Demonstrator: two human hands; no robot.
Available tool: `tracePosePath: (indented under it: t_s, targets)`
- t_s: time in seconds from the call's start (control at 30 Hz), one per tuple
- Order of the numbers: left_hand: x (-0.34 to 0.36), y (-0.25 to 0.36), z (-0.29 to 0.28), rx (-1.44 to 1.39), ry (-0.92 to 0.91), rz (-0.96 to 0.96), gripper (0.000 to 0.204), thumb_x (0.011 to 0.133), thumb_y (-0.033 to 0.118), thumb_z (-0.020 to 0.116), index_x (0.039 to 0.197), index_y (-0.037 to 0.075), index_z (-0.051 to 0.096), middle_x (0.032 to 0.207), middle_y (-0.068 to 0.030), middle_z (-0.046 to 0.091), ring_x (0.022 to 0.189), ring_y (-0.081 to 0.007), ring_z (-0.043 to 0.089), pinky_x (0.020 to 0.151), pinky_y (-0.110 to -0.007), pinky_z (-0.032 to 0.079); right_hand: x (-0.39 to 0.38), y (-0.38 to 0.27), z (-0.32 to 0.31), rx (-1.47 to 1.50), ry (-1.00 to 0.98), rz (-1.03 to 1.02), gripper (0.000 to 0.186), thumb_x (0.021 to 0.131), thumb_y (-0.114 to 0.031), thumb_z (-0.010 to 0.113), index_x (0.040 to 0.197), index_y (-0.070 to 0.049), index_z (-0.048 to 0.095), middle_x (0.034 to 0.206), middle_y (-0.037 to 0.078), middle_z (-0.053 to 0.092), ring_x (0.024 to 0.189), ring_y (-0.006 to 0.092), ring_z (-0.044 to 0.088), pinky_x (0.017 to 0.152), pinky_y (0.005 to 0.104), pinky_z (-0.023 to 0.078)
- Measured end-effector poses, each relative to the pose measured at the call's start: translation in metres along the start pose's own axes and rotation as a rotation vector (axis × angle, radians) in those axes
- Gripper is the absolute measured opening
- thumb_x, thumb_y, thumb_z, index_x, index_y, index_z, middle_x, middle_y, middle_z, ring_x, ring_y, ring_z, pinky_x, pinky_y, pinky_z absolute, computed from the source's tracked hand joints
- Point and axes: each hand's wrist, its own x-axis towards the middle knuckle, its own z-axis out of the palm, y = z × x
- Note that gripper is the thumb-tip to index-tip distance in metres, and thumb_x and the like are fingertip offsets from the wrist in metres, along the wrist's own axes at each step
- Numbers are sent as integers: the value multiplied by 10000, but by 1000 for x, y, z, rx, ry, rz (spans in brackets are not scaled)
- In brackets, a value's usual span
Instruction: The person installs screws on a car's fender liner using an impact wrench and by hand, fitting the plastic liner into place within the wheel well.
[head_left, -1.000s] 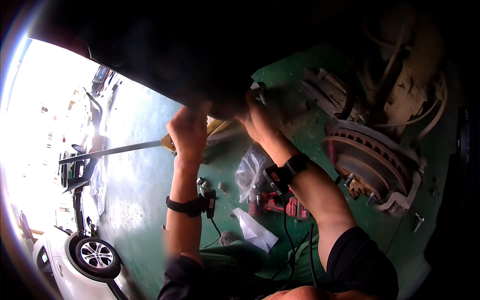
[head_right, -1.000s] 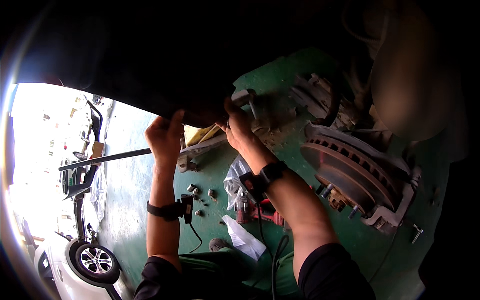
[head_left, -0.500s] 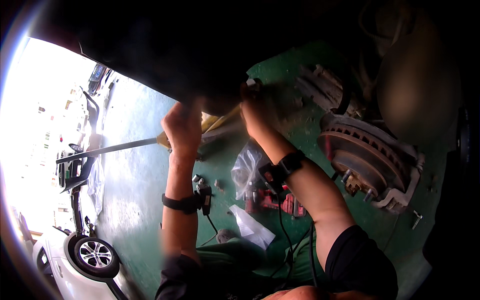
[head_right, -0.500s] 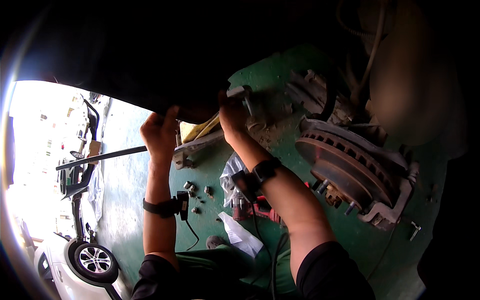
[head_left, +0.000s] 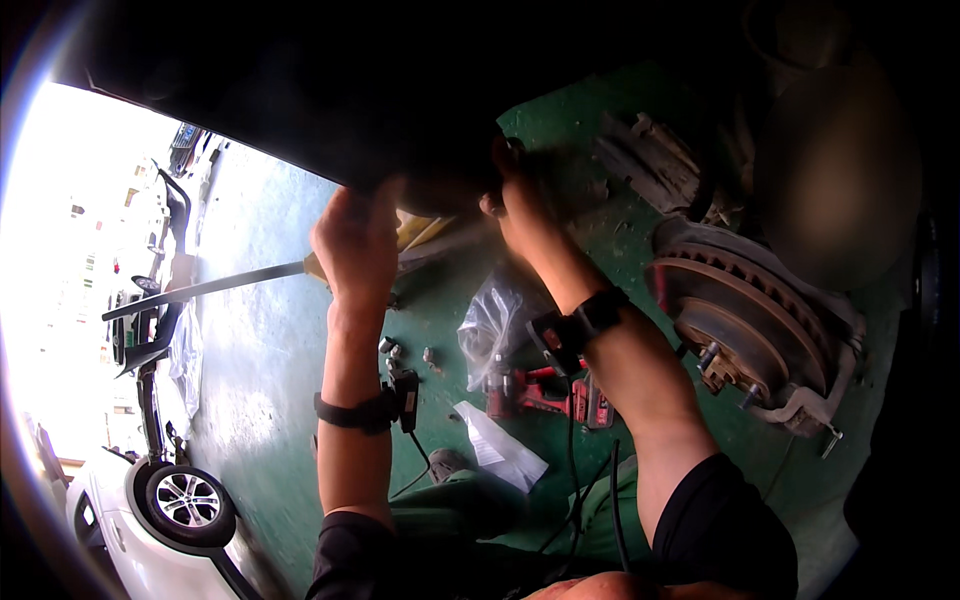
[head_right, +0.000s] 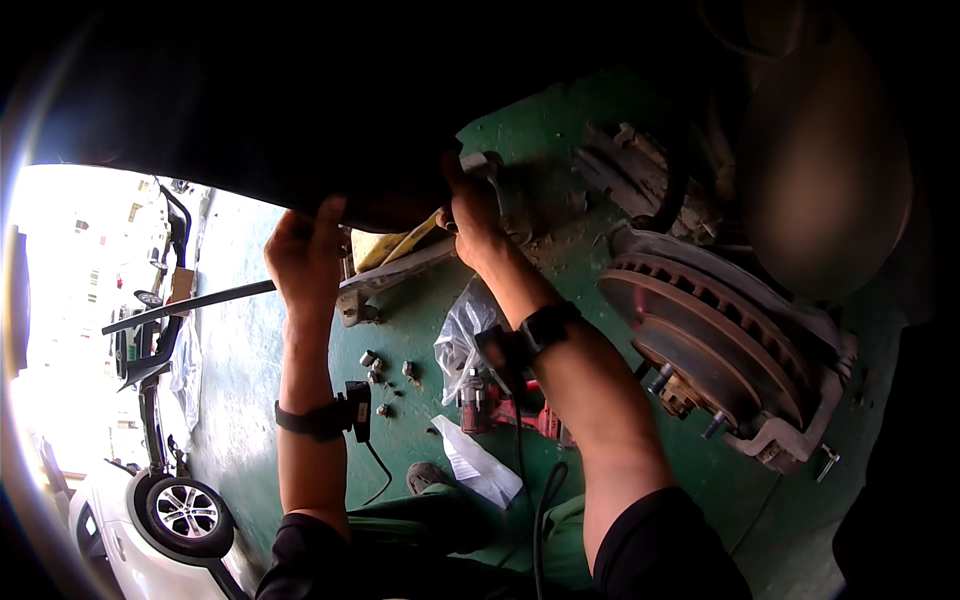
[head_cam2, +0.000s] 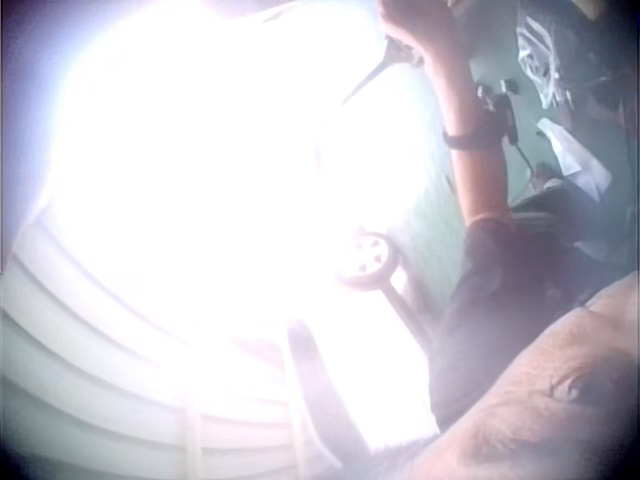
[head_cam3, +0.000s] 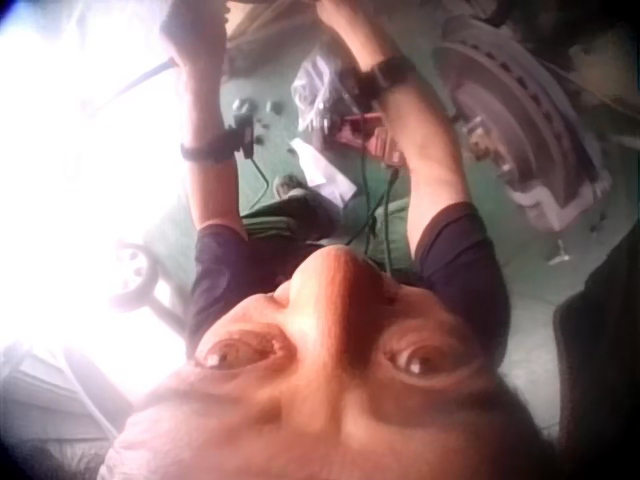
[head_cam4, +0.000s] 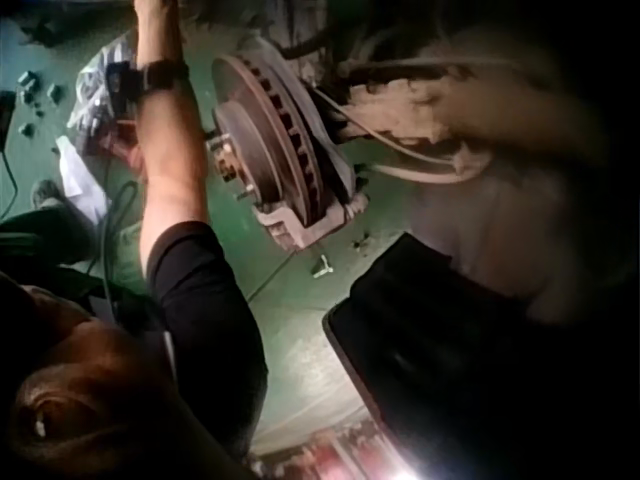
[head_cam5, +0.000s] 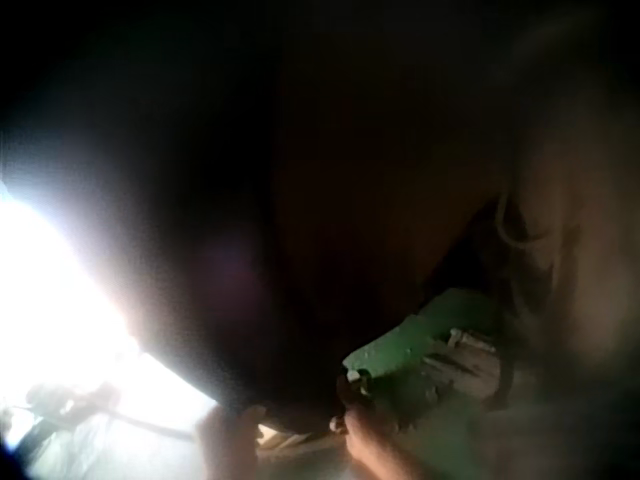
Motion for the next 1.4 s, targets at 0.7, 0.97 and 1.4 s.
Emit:
tracePosePath:
  t_s: [0.7,0.97,1.4]
  targets:
    - [-5,-9,8,22,16,144,231,898,155,791,867,20,606,632,-2,608,573,-50,577,523,-195,456,48,38,-20,149,-19,-379,574,1035,-472,526,1369,-5,539,1244,71,630,1071,133,594,904,272,478]
    - [-14,24,-5,247,-56,222,267,927,253,737,974,7,647,723,-52,674,610,-118,631,572,-269,492,27,19,-22,263,208,-253,462,1056,-385,475,1374,-64,571,1291,47,628,1135,149,589,942,292,457]
    - [-15,34,5,-950,-281,-433,143,950,44,659,1088,21,689,988,-42,710,849,-163,670,833,-277,528,-43,31,-79,-389,297,38,305,962,-402,609,948,-103,667,721,43,619,491,130,501,448,304,381]
